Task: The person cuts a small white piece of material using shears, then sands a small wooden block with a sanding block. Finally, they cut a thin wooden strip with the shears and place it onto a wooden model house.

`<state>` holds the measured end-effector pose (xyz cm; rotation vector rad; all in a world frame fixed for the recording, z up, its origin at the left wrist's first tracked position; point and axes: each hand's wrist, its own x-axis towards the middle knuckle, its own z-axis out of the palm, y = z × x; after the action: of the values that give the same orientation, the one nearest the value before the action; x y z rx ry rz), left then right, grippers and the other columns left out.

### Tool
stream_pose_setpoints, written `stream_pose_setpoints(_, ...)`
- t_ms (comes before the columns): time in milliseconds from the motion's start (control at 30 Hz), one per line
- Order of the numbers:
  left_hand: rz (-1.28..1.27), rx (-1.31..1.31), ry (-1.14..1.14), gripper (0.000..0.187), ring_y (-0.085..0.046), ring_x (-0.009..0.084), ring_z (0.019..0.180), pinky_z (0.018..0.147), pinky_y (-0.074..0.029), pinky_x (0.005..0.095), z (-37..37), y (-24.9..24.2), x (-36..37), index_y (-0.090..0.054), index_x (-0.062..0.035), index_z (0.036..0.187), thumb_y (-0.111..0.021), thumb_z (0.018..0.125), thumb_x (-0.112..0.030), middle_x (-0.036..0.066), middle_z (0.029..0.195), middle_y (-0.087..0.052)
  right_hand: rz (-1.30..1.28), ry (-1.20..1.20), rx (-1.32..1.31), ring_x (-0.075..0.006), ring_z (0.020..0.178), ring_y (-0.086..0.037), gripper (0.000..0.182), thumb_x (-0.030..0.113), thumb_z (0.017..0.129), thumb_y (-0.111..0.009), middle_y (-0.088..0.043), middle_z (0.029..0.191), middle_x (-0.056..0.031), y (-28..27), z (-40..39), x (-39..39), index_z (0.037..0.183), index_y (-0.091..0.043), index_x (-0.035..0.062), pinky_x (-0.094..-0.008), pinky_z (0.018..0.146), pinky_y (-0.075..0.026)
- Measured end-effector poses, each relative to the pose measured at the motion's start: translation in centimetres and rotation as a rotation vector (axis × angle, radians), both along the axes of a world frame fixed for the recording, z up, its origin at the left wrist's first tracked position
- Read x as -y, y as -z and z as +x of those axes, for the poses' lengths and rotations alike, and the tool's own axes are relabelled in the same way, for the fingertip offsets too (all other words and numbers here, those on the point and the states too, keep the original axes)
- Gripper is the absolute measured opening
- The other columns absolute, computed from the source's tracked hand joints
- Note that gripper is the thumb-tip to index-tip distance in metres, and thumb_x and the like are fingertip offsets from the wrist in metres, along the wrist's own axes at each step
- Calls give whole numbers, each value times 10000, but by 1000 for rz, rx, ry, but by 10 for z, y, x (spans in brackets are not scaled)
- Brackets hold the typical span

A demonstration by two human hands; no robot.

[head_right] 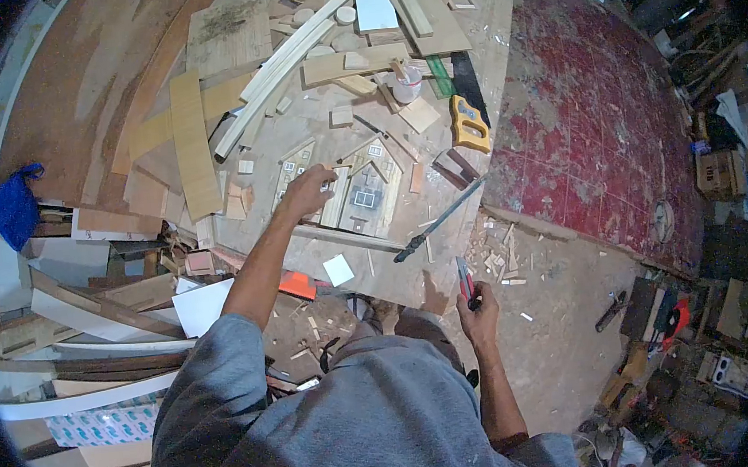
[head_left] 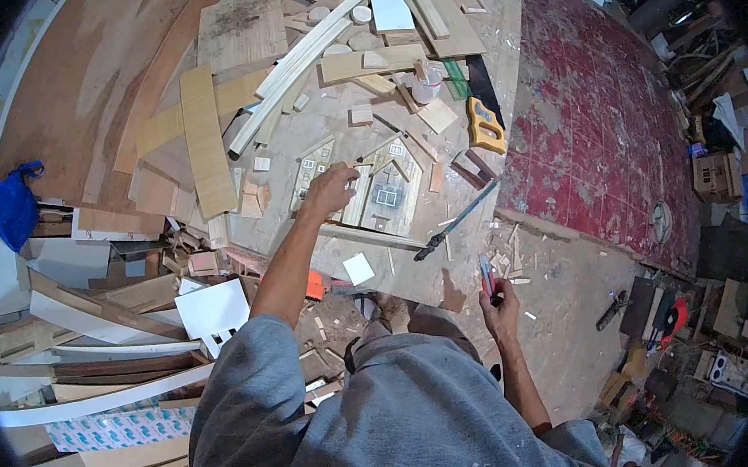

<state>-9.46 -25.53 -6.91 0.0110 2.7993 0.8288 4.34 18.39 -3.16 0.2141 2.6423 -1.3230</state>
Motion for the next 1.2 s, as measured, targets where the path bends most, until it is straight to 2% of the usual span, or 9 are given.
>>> stream_pose_setpoints(500, -11, 28, 19, 344, -599, 303, 1133, 962, -489, 410, -2, 2, 4, -673, -87, 1146, -723, 809, -132, 126, 1154, -629, 35, -2, 25, -171, 684, -588, 338, 139, 822, -719, -640, 820, -111, -12, -8, 6, 1097, -603, -18, -321, 654, -499)
stream_pose_setpoints(1000, -21, 3, 9, 346, -611, 303, 1100, 949, -492, 402, 2, 5, 5, -684, -101, 1152, -734, 813, -145, 131, 1130, -632, 37, -30, -16, -176, 686, -591, 333, 128, 813, -723, -662, 863, -127, -11, -2, 6, 1080, -599, -25, -319, 657, -502)
stream_pose_setpoints(1100, -23, -3, 14, 350, -612, 301, 1096, 950, -491, 397, 2, 7, 5, -683, -101, 1157, -734, 813, -142, 131, 1126, -632, 43, -20, 75, -165, 746, -587, 346, 159, 842, -710, -650, 911, -111, -14, -1, 7, 1124, -599, -10, -313, 691, -499)
stream_pose_setpoints(1200, -27, -10, 12, 355, -613, 297, 1097, 953, -490, 396, 4, 7, 5, -680, -100, 1162, -732, 814, -139, 129, 1126, -633, 30, -10, -1, -175, 682, -593, 338, 133, 815, -726, -661, 859, -123, -13, 0, 8, 1087, -599, -23, -318, 649, -502)
